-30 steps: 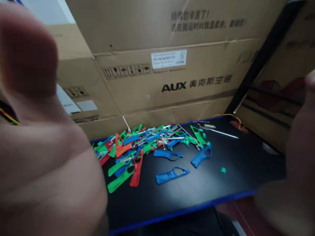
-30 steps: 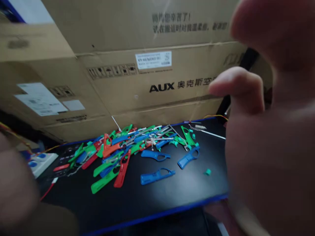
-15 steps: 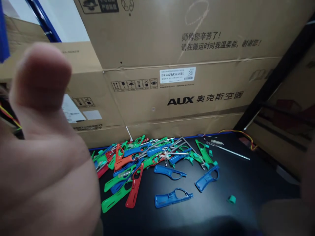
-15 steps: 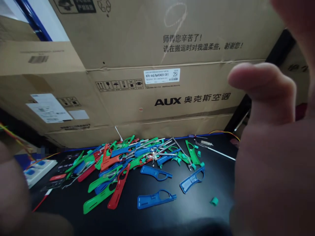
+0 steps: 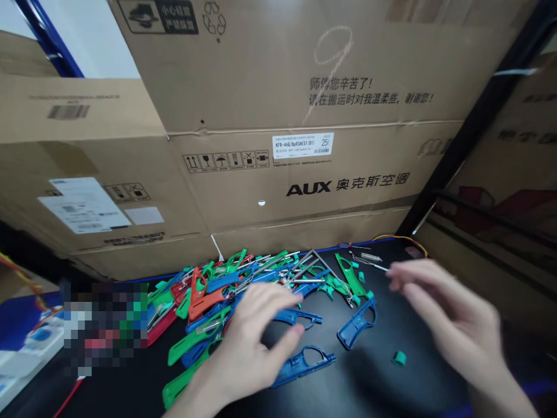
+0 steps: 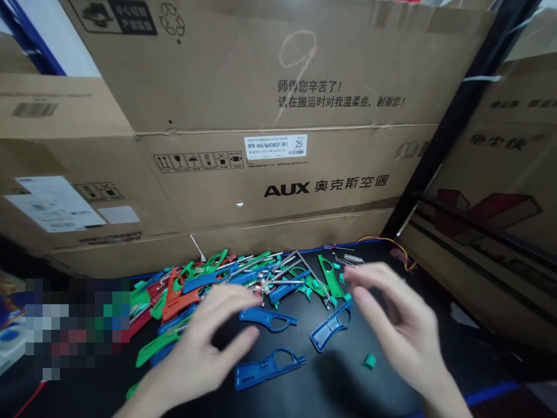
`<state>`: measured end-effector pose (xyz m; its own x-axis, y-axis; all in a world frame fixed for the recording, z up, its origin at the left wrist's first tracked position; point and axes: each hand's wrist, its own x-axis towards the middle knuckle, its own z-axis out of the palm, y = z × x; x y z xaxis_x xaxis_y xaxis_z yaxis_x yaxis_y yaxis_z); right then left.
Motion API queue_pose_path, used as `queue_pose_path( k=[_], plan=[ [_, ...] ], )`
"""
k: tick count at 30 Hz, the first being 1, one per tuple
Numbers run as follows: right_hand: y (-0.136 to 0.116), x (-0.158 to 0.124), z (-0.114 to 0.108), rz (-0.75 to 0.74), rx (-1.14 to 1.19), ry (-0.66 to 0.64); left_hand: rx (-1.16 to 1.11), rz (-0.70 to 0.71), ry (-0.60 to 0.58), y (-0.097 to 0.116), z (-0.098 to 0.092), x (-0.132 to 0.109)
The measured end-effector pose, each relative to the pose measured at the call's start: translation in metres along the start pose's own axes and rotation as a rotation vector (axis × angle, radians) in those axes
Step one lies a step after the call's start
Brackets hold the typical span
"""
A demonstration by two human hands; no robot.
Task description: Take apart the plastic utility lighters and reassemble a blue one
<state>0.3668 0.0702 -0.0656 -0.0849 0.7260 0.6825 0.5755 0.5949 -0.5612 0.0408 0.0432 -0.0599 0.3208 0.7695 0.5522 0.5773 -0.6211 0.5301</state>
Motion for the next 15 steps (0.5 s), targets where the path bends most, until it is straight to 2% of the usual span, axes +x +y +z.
queue_pose_path(
  k=[3,5,7,10,15],
  plan=[
    [0.028,-0.055,0.016,0.115,-0.071,-0.175,0.075,-0.06,-0.378,-0.03,0.054,-0.035],
    [0.049,-0.093,0.019,0.155,-0.137,-0.269,0.084,-0.024,-0.503,-0.042,0.08,-0.057],
    [0.067,-0.124,0.015,0.183,-0.188,-0.353,0.105,0.027,-0.522,-0.048,0.095,-0.07],
    [0.083,-0.147,0.008,0.158,-0.184,-0.367,0.074,0.101,-0.516,-0.05,0.101,-0.074],
    [0.112,-0.134,0.009,0.152,-0.234,-0.286,0.028,0.172,-0.501,-0.051,0.099,-0.069]
  ],
)
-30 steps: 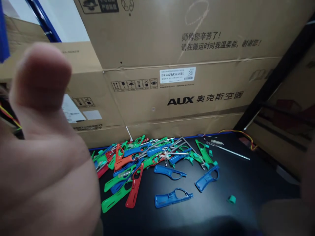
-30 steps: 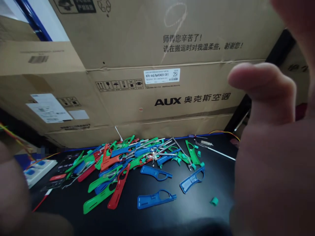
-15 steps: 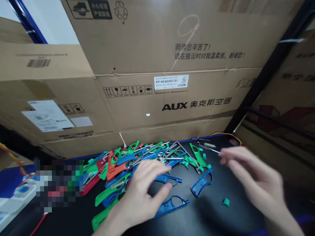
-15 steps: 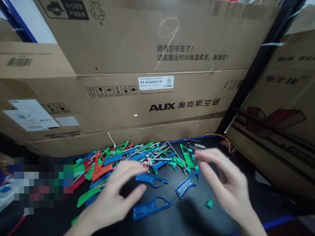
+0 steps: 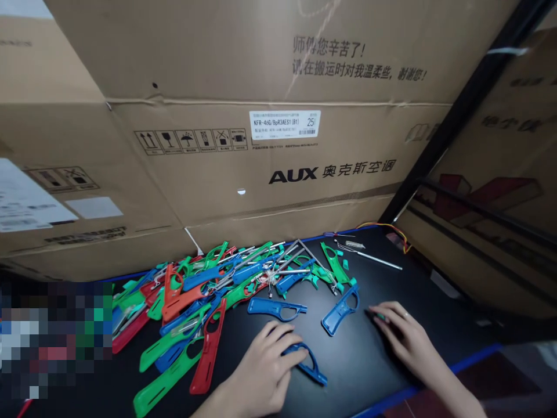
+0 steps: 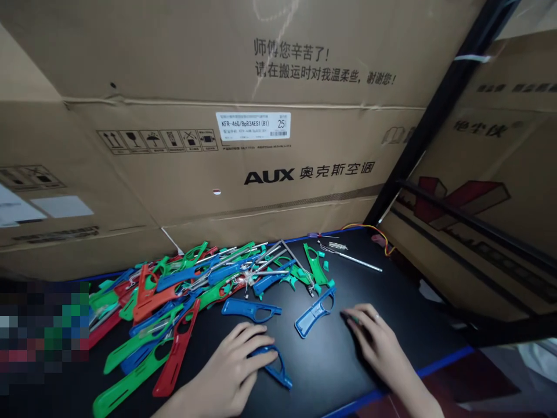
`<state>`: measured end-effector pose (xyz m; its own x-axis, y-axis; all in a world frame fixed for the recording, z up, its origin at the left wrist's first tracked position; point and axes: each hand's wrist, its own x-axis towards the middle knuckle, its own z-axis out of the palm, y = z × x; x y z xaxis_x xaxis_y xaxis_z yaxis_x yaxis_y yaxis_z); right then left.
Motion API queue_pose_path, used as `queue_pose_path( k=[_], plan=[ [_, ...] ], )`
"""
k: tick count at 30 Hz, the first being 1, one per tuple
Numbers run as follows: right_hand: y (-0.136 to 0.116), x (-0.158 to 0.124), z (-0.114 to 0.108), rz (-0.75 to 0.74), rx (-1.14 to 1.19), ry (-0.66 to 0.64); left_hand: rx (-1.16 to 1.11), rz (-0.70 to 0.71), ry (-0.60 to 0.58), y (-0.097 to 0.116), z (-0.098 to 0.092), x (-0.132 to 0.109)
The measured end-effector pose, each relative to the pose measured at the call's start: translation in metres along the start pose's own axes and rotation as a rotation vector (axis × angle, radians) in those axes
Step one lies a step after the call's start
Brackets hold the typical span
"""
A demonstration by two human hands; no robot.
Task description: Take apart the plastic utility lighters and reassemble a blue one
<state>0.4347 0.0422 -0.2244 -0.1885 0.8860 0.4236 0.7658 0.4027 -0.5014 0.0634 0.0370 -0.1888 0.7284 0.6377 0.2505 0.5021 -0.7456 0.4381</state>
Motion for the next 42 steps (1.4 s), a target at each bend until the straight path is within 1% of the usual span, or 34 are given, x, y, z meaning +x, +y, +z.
queue_pose_path(
  k=[3,4,6,8,10,11,13,17,19,22,25,30,32,34,35,38,40,42],
  plan=[
    [0.016,0.019,0.005,0.004,-0.028,0.053,-0.044,0.017,0.021,0.0,-0.002,-0.001],
    [0.02,0.023,0.006,0.007,-0.037,0.053,-0.057,0.026,0.046,0.0,-0.002,-0.001],
    [0.026,0.027,0.009,0.013,-0.058,0.035,-0.054,0.019,0.137,-0.001,-0.003,0.0],
    [0.028,0.026,0.01,0.012,-0.087,0.019,0.005,-0.054,0.254,-0.005,-0.004,0.001],
    [0.029,0.023,0.011,0.008,-0.121,0.017,0.092,-0.164,0.32,-0.01,-0.005,0.003],
    [0.029,0.022,0.011,0.007,-0.14,0.018,0.121,-0.206,0.321,-0.013,-0.006,0.004],
    [0.028,0.021,0.012,0.009,-0.175,0.014,0.12,-0.244,0.275,-0.019,-0.006,0.003],
    [0.026,0.023,0.014,0.019,-0.227,0.036,0.073,-0.194,0.19,-0.025,-0.005,-0.001],
    [0.024,0.025,0.014,0.026,-0.241,0.064,0.078,-0.177,0.193,-0.027,-0.003,-0.002],
    [0.019,0.027,0.014,0.05,-0.264,0.085,0.097,-0.211,0.234,-0.031,-0.002,-0.004],
    [0.017,0.029,0.013,0.058,-0.286,0.092,0.103,-0.234,0.236,-0.037,-0.005,-0.006],
    [0.013,0.029,0.01,-0.012,-0.317,0.134,0.081,-0.273,0.251,-0.046,-0.015,-0.009],
    [0.002,0.029,0.013,-0.052,-0.317,0.152,0.078,-0.303,0.246,-0.048,-0.018,-0.01],
    [-0.02,0.032,0.02,-0.089,-0.271,0.163,0.077,-0.326,0.237,-0.049,-0.022,-0.011],
    [-0.034,0.035,0.027,-0.119,-0.217,0.137,0.074,-0.331,0.234,-0.049,-0.023,-0.011],
    [-0.086,0.047,0.05,-0.231,-0.104,-0.041,0.063,-0.327,0.225,-0.045,-0.023,-0.009],
    [-0.118,0.052,0.065,-0.242,-0.087,-0.165,0.068,-0.322,0.211,-0.039,-0.021,-0.006],
    [-0.142,0.049,0.075,-0.233,-0.072,-0.253,0.091,-0.314,0.184,-0.033,-0.017,-0.001]
  ],
)
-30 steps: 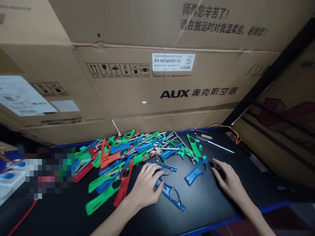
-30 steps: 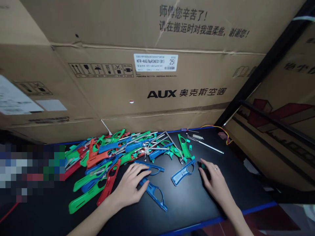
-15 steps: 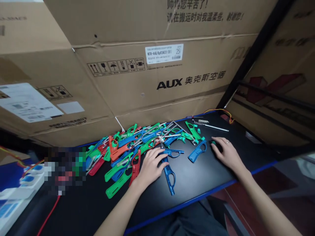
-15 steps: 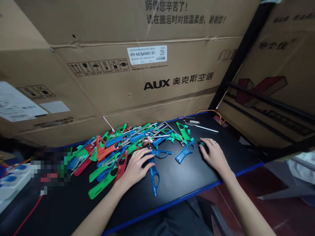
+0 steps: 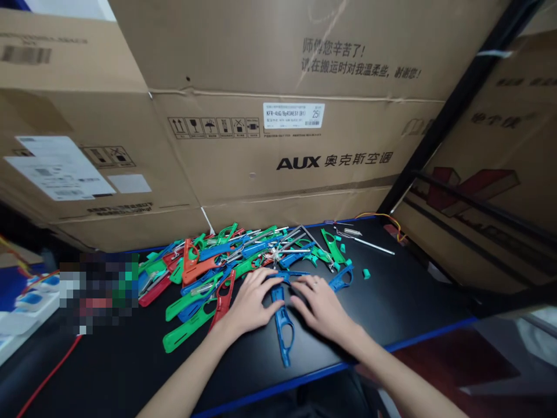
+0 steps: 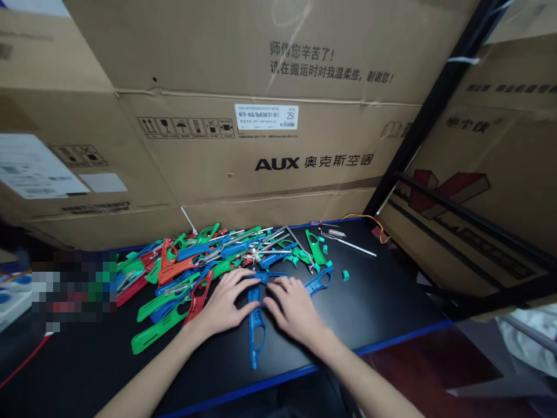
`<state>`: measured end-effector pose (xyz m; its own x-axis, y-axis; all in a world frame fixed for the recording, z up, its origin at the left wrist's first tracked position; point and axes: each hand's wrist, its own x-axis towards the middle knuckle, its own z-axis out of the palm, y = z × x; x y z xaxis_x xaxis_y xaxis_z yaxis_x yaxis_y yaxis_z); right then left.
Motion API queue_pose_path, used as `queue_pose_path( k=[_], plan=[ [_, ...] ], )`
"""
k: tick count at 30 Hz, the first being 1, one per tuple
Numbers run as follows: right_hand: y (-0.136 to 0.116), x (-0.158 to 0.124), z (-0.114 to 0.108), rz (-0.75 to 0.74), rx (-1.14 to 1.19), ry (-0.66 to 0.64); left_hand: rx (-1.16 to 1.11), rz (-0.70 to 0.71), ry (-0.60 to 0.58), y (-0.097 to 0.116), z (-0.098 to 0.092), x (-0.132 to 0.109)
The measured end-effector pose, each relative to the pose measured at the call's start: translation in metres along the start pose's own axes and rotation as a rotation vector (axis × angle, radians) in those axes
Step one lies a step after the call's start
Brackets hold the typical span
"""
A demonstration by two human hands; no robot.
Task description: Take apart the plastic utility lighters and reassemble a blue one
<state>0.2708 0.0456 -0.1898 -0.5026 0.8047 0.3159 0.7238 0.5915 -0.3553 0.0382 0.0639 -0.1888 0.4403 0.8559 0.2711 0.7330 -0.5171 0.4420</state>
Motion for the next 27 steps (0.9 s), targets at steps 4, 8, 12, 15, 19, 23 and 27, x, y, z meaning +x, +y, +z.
queue_pose_path(
  k=[4,8,12,15,19,23,27],
  plan=[
    [-0.016,-0.023,0.011,-0.035,0.037,-0.033,0.063,0.028,-0.045,0.014,0.004,0.0],
    [0.001,-0.05,0.007,0.043,0.049,-0.018,0.137,0.024,-0.049,0.025,-0.001,-0.011],
    [0.027,-0.049,-0.016,0.009,0.092,-0.108,0.249,-0.018,-0.035,0.032,-0.005,-0.025],
    [0.033,-0.039,-0.031,-0.054,0.058,-0.231,0.295,-0.043,-0.049,0.036,-0.005,-0.038],
    [0.017,-0.031,-0.029,-0.151,0.077,-0.308,0.277,-0.178,-0.081,0.044,-0.007,-0.055],
    [-0.002,-0.021,-0.011,-0.303,0.1,-0.35,0.272,-0.329,-0.084,0.049,-0.011,-0.066],
    [0.002,-0.003,0.002,-0.436,0.09,-0.304,0.262,-0.414,-0.079,0.049,-0.015,-0.068]
  ],
)
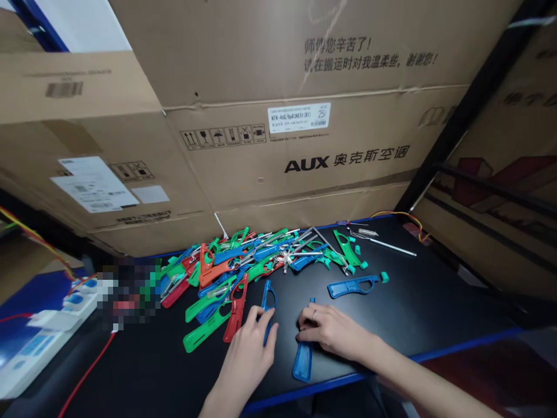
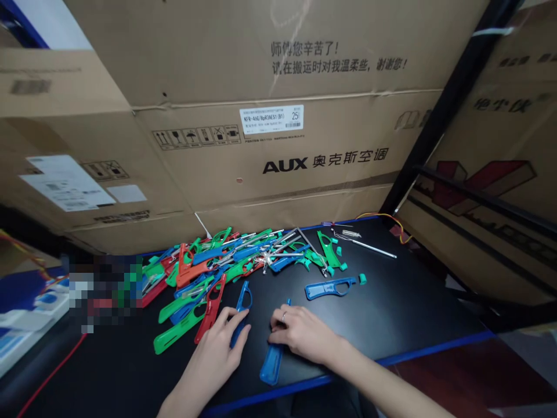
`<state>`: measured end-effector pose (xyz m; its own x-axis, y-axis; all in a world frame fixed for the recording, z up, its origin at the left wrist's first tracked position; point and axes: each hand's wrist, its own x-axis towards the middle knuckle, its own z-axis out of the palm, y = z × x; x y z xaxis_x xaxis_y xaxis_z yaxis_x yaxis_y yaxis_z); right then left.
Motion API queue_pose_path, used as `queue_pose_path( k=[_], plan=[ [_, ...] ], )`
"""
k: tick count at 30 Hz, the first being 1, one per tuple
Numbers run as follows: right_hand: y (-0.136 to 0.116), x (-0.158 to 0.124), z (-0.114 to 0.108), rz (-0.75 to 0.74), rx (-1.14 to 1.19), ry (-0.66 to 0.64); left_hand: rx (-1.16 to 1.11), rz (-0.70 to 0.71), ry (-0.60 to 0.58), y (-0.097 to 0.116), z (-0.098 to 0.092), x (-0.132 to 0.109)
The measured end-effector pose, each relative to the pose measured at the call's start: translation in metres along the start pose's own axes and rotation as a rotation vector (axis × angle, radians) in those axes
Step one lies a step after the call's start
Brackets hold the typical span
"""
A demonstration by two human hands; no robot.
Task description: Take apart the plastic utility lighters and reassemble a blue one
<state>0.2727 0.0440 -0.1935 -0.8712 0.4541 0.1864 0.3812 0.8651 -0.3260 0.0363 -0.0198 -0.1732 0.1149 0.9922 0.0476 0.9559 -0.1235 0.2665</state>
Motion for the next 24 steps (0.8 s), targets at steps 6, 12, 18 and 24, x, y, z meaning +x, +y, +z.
queue_pose_path(
  k=[6,12,18,24],
  plan=[
    [0.033,0.005,-0.008,0.003,0.048,0.076,-0.05,0.128,0.085,0.005,0.003,0.011],
    [0.087,0.027,-0.043,0.09,0.289,0.513,-0.111,0.464,0.071,0.019,0.012,0.059],
    [0.156,0.017,-0.075,0.561,0.055,0.686,-0.149,0.53,0.059,0.021,0.025,0.083],
    [0.176,-0.032,-0.081,0.761,0.024,0.64,-0.155,0.62,0.083,0.013,0.035,0.079]
  ],
)
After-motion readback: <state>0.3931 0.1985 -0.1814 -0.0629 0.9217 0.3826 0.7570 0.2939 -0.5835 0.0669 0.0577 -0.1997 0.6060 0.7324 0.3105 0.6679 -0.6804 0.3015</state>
